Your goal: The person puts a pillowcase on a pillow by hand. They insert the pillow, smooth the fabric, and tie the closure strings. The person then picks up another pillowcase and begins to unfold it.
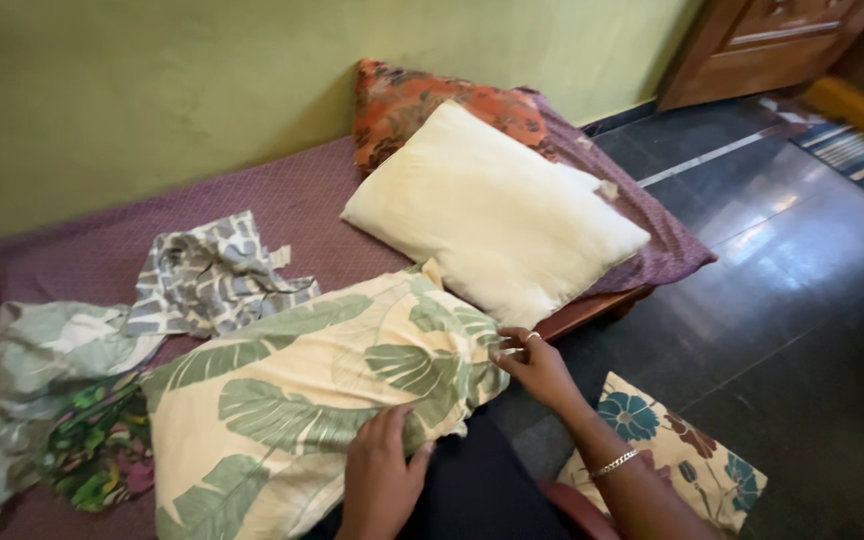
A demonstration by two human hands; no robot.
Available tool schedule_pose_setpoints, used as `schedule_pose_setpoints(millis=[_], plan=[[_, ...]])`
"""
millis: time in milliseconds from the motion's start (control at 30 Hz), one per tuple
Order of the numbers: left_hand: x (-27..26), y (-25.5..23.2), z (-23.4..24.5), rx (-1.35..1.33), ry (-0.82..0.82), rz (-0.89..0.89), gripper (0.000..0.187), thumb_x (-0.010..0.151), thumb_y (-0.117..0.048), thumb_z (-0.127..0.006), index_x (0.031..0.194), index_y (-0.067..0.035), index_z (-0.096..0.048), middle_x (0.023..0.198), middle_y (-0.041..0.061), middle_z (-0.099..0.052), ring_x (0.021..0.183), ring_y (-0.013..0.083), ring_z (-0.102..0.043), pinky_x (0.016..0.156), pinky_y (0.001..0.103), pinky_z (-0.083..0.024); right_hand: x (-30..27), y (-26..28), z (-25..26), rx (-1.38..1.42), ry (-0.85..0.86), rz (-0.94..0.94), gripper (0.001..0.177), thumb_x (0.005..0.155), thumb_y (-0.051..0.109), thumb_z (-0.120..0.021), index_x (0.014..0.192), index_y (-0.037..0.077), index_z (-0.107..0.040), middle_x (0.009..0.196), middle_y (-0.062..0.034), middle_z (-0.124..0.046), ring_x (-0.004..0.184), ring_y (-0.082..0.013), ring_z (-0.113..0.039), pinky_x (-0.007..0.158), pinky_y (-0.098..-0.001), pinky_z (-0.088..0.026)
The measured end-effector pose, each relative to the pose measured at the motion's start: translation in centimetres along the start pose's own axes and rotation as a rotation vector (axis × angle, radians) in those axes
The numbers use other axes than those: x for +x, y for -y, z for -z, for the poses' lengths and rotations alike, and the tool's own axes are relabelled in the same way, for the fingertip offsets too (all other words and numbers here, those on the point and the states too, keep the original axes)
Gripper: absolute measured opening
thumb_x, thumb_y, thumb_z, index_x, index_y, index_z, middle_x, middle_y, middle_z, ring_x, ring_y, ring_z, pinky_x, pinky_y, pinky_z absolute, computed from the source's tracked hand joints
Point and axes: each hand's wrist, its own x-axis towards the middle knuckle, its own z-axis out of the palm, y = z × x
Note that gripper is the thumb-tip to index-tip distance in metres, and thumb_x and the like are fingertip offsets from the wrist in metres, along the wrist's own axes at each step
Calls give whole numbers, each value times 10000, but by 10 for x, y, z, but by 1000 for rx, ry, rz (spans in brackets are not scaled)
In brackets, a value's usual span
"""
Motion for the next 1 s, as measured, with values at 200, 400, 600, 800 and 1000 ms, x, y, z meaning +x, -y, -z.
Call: schedule_pose_setpoints(millis=[200,400,600,800,1000], plan=[[-5,12,-26,132,35,2,418,775,-200,-757,1148,-51,-642,1065,149,-683,990,370,-630,852,503,-436,-4,10,-4,24,54,-13,378,880,160,-759,1217,43,-635,892,-102,-715,748,-124,-704,666,-300,-585],[-6,22,-27,123,46,-22,115,845,-93,-656,954,-90,-694,915,88,-700,958,310,-658,833,467,-443,-23,73,7,-245,31,87,267,892,198,-767,1103,43,-718,805,-86,-750,680,-144,-692,641,-320,-551],[-5,0,-4,6,-51,-64,103,848,-98,-680,946,-73,-700,902,89,-700,917,300,-663,824,449,-446,-57,168,-5,-446,383,255,547,671,241,-908,1138,62,-689,829,-138,-711,746,-287,-688,669,-394,-554],[-4,-17,20,25,-67,-98,64,873,-119,-691,912,-68,-695,876,89,-681,881,302,-649,814,449,-443,-60,155,-9,-471,359,450,133,836,125,-761,944,52,-734,894,-127,-746,842,-330,-729,740,-396,-562],[1,-22,31,25,-70,-74,69,875,-144,-719,888,-77,-717,839,80,-666,855,299,-645,797,448,-453,-57,145,2,-194,357,281,110,864,91,-724,953,26,-719,816,-83,-755,741,-184,-737,681,-317,-576]])
